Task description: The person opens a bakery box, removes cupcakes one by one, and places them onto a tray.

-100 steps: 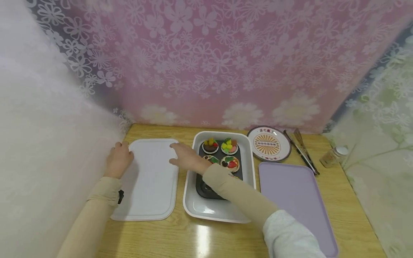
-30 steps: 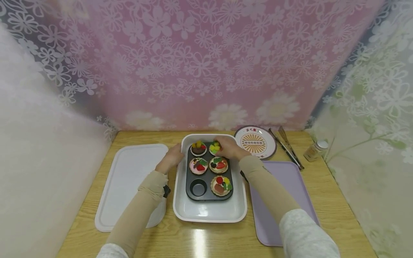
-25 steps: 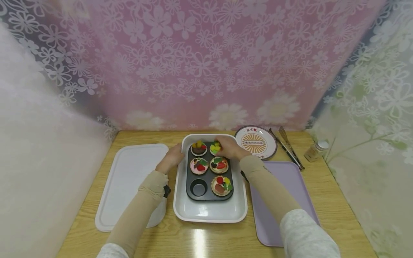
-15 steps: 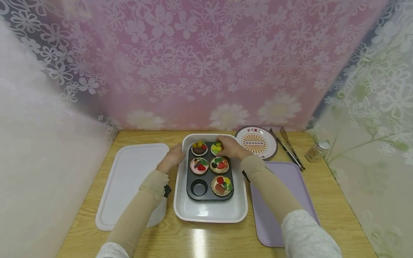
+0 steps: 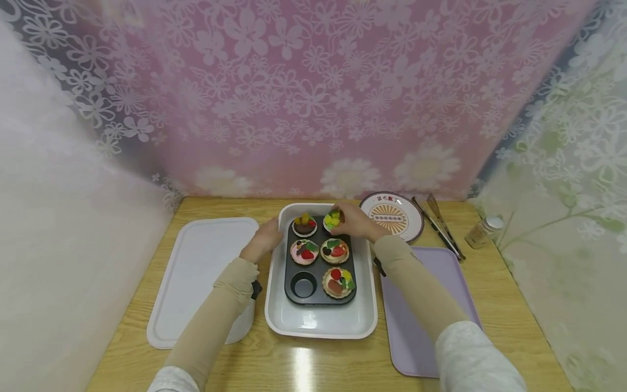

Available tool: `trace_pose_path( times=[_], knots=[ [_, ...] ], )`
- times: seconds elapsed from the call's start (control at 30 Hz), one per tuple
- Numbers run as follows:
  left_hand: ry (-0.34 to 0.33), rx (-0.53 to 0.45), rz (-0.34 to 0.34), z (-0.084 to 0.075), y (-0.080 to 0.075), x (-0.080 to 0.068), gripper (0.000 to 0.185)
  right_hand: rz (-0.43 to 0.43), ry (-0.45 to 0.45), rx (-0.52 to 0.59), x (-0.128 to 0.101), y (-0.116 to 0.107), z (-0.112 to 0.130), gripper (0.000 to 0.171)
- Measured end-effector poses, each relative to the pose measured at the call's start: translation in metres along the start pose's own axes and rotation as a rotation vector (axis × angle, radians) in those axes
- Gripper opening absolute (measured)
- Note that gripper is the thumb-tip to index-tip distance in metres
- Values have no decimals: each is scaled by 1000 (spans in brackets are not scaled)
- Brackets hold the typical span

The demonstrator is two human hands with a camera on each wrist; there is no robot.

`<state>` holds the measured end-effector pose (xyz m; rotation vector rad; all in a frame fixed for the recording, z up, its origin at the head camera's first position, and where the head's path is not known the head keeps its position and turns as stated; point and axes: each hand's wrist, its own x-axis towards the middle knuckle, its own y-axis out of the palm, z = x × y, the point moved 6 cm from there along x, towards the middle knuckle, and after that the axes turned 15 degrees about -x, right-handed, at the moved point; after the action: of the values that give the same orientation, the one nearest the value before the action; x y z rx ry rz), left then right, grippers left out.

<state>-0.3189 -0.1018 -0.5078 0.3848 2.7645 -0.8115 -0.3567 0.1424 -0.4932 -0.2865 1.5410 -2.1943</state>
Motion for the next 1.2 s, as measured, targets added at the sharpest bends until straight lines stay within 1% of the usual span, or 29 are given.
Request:
trace_pose_path(
  times=[0.1, 0.23, 0.37, 0.47, 0.57, 0.7, 0.8, 0.9, 1.07, 1.2],
  knots=[
    [5, -2, 1, 1, 0, 1, 52, -43, 19, 55, -5, -7, -2, 65],
    [15, -9, -6, 0, -2, -1, 51, -106, 57, 123, -18, -23, -1, 67],
    [21, -4, -13, -2, -2, -2, 49, -140, 87, 118, -35, -36, -4, 68],
    [18, -10, -10, 0, -3, -1, 47, -158, 73, 108, -45, -43, -6, 67],
    [7, -36, -4, 3, -3, 0, 48, -179, 53, 107, -57, -50, -9, 66],
    [11, -57, -1, 4, -3, 0, 50, -212, 51, 111, -75, -57, -16, 67],
    [23, -65, -1, 4, -4, 0, 50, -237, 65, 105, -87, -59, -22, 67],
    [37, -75, -1, 3, -4, -1, 51, -247, 97, 90, -99, -59, -30, 66],
    [26, -120, 18, 4, -4, -3, 52, -260, 124, 71, -116, -56, -39, 65],
    [27, -114, 29, 4, -4, -4, 51, -252, 128, 74, -127, -53, -47, 67]
  ],
)
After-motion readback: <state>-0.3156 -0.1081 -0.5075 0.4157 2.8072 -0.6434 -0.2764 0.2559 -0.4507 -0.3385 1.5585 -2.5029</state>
